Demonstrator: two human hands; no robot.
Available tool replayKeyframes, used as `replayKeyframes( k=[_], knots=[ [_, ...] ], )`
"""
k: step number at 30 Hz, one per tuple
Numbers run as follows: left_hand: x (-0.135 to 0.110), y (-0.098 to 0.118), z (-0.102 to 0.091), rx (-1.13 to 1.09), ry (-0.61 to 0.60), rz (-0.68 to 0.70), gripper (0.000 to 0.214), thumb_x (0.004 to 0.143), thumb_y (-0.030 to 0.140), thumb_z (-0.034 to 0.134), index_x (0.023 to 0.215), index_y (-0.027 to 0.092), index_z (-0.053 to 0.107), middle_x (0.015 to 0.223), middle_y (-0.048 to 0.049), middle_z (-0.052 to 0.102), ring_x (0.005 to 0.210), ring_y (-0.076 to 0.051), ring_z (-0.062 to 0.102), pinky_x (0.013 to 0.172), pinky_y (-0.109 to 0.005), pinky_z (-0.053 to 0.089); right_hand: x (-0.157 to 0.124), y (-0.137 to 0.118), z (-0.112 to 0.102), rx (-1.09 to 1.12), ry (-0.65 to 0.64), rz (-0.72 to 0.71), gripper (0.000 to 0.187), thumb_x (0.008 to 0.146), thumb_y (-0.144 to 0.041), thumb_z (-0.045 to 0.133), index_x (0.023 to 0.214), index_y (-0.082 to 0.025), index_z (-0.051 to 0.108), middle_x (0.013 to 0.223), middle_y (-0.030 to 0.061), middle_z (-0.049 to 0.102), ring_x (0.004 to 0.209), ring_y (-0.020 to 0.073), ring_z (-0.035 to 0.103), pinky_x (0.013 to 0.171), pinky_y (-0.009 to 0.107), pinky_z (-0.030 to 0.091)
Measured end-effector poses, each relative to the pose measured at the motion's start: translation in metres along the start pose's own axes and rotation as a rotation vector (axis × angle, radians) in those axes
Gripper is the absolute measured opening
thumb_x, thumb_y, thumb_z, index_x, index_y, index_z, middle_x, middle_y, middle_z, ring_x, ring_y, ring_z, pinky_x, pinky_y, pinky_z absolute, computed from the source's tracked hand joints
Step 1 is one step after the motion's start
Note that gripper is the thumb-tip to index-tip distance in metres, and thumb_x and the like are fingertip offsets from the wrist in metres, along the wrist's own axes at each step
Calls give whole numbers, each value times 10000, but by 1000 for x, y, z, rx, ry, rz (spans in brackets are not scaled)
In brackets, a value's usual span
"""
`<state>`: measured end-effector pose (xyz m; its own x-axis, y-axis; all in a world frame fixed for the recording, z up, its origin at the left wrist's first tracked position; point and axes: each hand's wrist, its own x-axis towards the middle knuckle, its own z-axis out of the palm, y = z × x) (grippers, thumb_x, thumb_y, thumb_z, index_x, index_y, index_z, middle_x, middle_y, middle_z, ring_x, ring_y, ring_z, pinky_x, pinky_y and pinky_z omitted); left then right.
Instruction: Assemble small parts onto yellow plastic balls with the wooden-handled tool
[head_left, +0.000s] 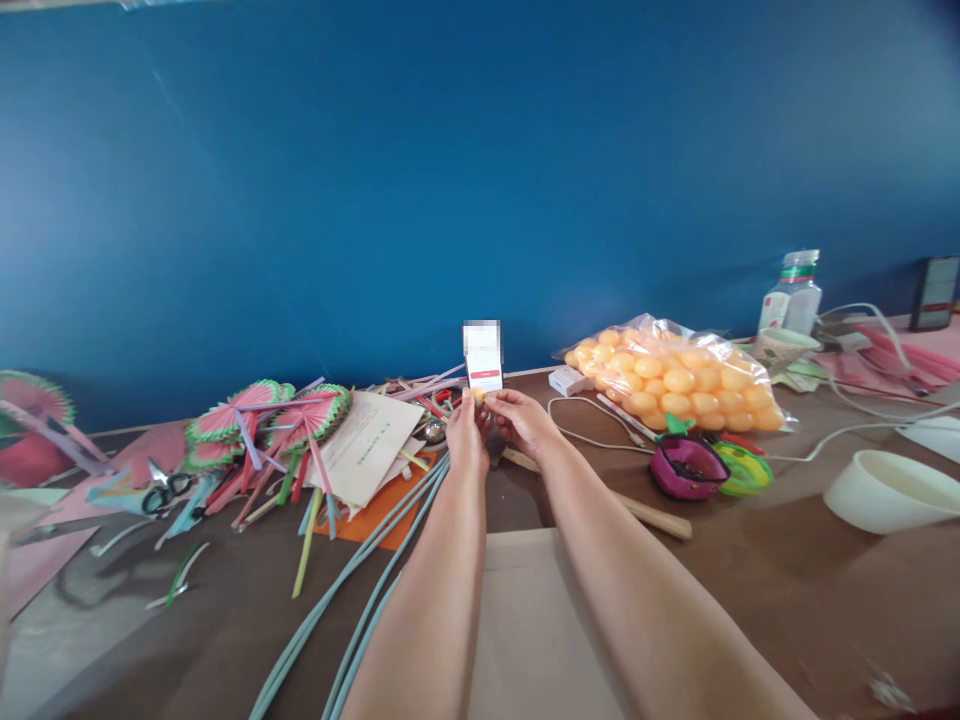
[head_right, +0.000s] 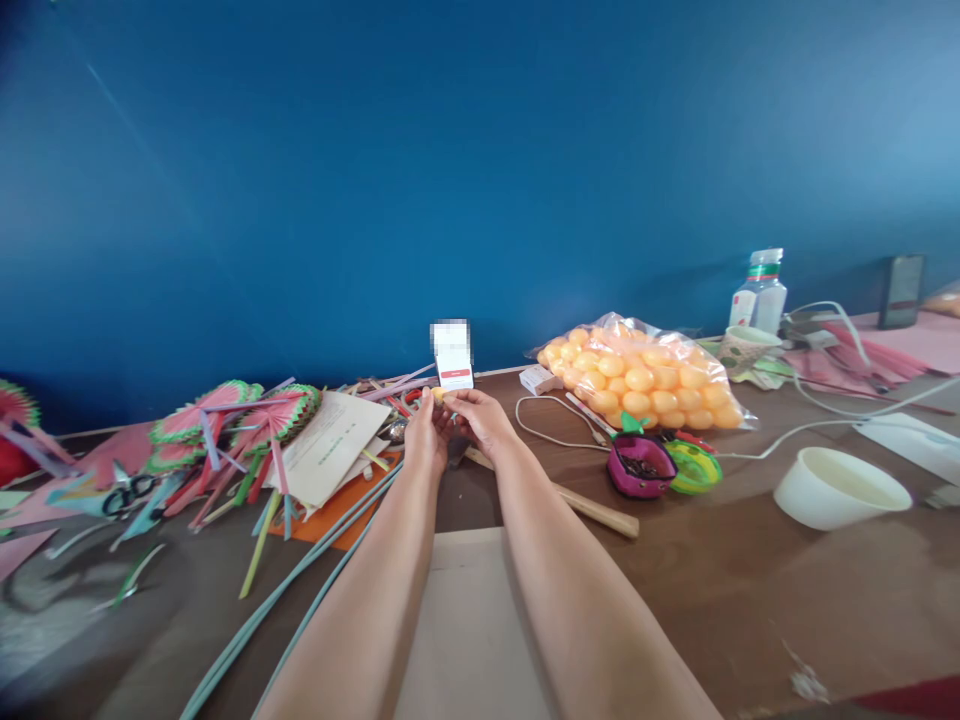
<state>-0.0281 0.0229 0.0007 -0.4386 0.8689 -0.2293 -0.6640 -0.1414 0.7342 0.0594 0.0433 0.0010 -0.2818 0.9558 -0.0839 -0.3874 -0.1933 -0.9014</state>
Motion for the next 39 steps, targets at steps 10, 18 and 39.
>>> replayKeyframes(
  k=[10,18,39],
  knots=[
    [5,-4,-4,48,-19,22,381,732,475,732,836,115,663,747,-38,634,607,-91,571,557,-200,452,0,0,-1,47,-26,-13,388,488,-365,874,713,-169,626,592,-49,552,518,48,413,448,179,290],
    [7,-5,-4,70,-23,43,441,669,520,764,833,123,667,735,-36,636,626,-99,581,577,-210,447,3,1,-1,80,-57,-26,387,490,-363,880,695,-169,614,605,-46,556,501,40,376,435,191,237],
    [9,-7,-6,100,-47,93,456,651,534,760,829,128,652,734,-39,636,660,-116,597,570,-210,439,5,4,-2,142,-71,-27,367,509,-331,882,686,-167,605,570,-61,511,490,35,363,436,183,241]
  ],
)
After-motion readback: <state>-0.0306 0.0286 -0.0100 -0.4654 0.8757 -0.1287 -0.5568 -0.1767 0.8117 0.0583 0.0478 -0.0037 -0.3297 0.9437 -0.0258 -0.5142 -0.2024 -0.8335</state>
